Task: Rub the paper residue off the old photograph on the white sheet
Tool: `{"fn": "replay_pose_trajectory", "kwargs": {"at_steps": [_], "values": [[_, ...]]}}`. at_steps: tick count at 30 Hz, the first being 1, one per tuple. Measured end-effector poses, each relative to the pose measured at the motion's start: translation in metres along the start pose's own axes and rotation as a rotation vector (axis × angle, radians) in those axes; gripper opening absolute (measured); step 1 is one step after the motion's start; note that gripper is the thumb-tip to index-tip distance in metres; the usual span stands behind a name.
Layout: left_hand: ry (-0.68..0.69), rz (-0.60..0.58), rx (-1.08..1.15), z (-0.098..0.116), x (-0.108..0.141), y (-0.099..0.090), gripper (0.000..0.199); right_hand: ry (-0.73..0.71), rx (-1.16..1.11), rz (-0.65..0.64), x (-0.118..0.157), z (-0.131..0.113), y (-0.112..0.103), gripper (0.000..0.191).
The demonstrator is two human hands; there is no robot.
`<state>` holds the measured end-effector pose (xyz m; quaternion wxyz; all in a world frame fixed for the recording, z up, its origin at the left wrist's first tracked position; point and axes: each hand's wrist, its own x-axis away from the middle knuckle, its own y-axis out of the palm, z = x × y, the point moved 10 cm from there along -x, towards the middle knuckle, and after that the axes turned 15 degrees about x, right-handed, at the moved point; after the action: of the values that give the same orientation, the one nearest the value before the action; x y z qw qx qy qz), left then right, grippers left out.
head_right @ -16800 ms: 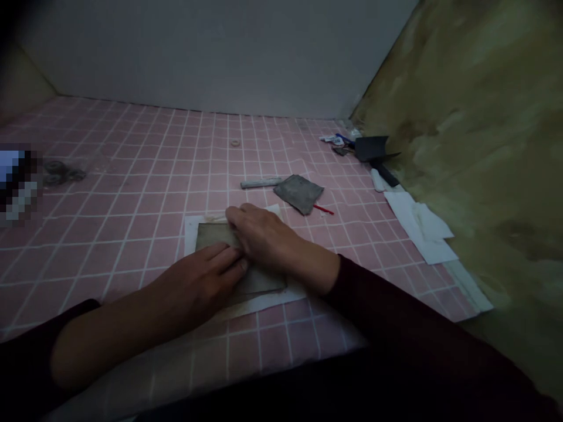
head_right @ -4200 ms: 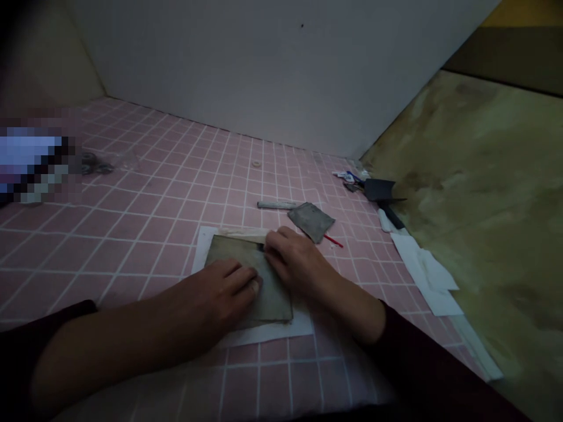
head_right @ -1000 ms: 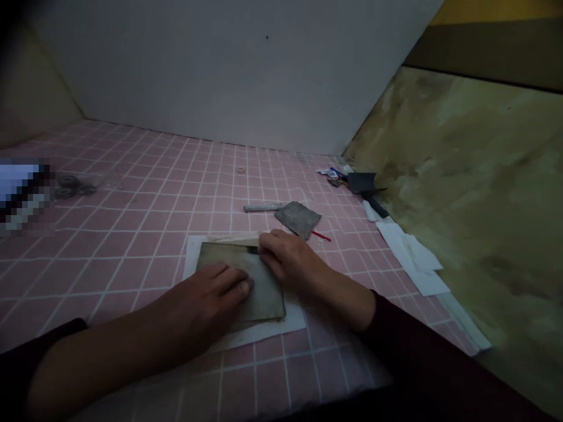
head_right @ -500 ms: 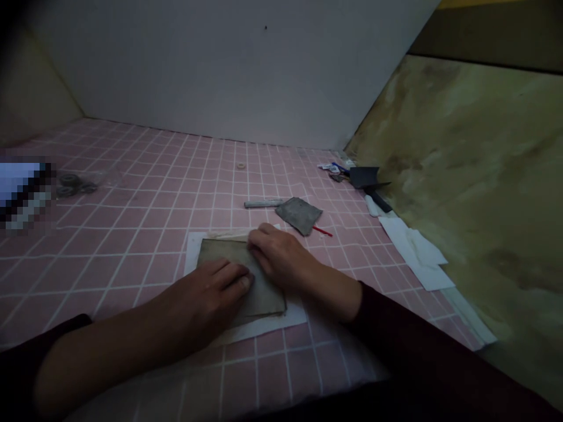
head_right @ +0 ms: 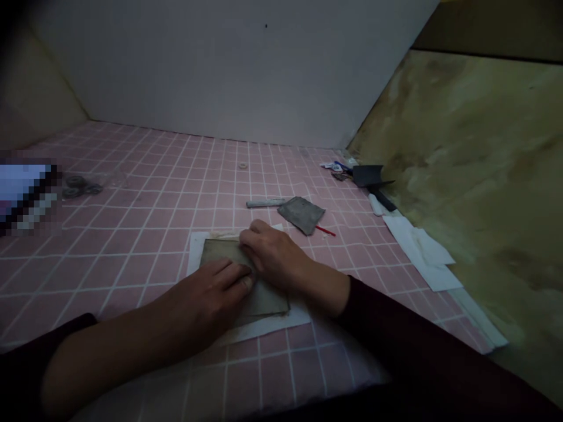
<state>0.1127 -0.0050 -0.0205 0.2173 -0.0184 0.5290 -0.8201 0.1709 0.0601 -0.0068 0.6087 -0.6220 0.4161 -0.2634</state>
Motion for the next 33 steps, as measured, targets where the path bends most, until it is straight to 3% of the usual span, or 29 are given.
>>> {"fn": "replay_pose_trajectory", "kwargs": {"at_steps": [7,14,19,26,33], "values": [[0.014,-0.012,0.009,0.001,-0.001,0.002,0.017,0.047,-0.045,0.064,0.016,0.012,-0.008,0.010],[0.020,0.060,0.005,-0.001,-0.001,-0.003,0.018,0.005,-0.032,-0.011,0.002,-0.004,0.004,0.015],[0.038,0.034,0.000,0.000,0.000,0.003,0.020,0.034,-0.017,0.034,0.017,0.010,-0.007,0.011],[0.019,0.084,0.062,-0.002,-0.001,-0.002,0.019,-0.022,-0.018,-0.011,-0.003,-0.008,0.005,0.010],[0.019,0.044,0.076,-0.002,-0.001,0.001,0.021,0.013,0.031,-0.031,0.009,0.007,-0.002,0.013]]}}
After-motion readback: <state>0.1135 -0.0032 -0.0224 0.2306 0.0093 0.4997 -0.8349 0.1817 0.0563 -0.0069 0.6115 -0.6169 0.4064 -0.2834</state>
